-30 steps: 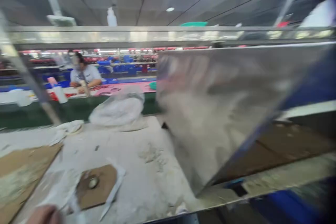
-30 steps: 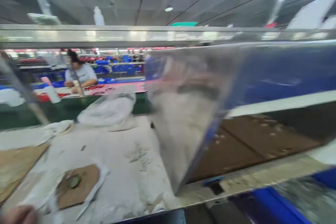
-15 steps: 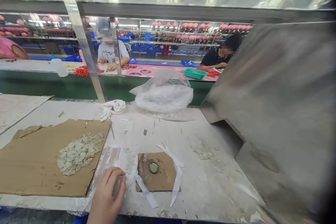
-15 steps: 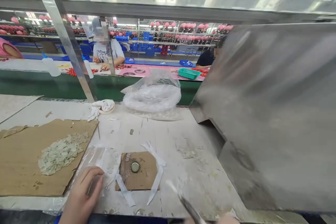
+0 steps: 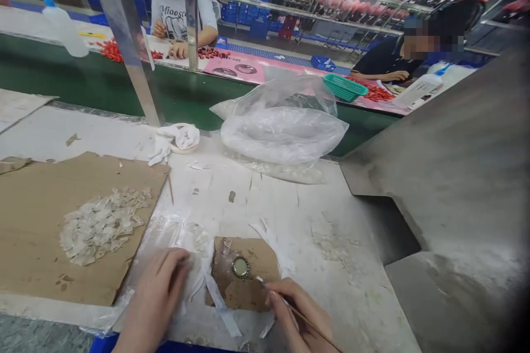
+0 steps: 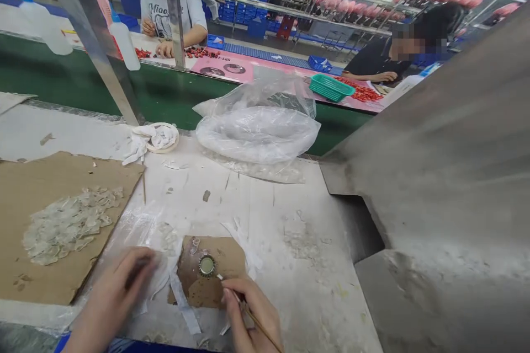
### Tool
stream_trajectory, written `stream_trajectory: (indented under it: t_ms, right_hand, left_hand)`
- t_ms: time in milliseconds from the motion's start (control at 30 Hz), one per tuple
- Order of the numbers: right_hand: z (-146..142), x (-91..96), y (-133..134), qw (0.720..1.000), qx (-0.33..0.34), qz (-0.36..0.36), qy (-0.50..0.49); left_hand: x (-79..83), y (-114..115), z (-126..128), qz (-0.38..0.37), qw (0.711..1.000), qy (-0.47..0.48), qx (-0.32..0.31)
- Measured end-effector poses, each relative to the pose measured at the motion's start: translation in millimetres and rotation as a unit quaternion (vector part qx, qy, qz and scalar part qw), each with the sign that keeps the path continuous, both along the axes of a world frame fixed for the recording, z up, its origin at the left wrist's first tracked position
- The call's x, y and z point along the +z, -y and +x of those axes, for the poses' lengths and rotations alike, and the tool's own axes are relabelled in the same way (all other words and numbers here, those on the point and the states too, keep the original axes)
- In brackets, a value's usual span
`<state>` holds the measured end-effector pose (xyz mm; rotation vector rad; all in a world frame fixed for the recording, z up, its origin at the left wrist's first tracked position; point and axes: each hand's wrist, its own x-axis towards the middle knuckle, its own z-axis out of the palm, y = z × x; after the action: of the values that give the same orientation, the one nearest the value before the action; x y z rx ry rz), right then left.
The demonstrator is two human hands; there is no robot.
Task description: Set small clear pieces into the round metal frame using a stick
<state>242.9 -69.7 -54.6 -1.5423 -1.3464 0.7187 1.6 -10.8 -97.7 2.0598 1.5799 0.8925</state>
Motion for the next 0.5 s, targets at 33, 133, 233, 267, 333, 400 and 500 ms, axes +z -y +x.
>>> stream_trajectory:
  t_ms: [33,133,233,267,333,400,500]
  right_hand:
    - [-1.6,-2.7,-3.4,1.0,0.003,-0.002,0.022]
    - [-3.4,-10.2,-10.2,0.996,0.023,-0.007,0.087]
    - [-3.4,-12.5,-12.8,0.991,0.05,-0.007,0.123]
    - [-3.4,-12.1,-13.2,0.99,0.058,-0.004,0.127]
    - [-3.6,-10.5,-14.1,0.989,0.071,0.01,0.128]
    - [-4.1,-8.8,-14.9,0.988,0.083,0.019,0.126]
    - [-5.2,-7.7,-15.9,0.988,0.099,0.013,0.119]
  left_hand:
    - [-0.9,1.1,-3.1,0.0,1.0,0.006,0.015]
    - [-1.9,2.4,-9.8,0.015,1.0,0.016,0.018]
    - [0.0,1.2,-8.7,0.041,0.999,0.004,-0.004]
    - [1.0,0.7,-7.4,0.045,0.999,-0.002,-0.007]
    - [3.0,0.0,-4.8,0.047,0.999,-0.003,-0.002]
    - [5.2,0.4,-3.7,0.043,0.999,0.005,0.018]
    - [9.7,3.8,-2.1,0.03,0.998,0.035,0.033]
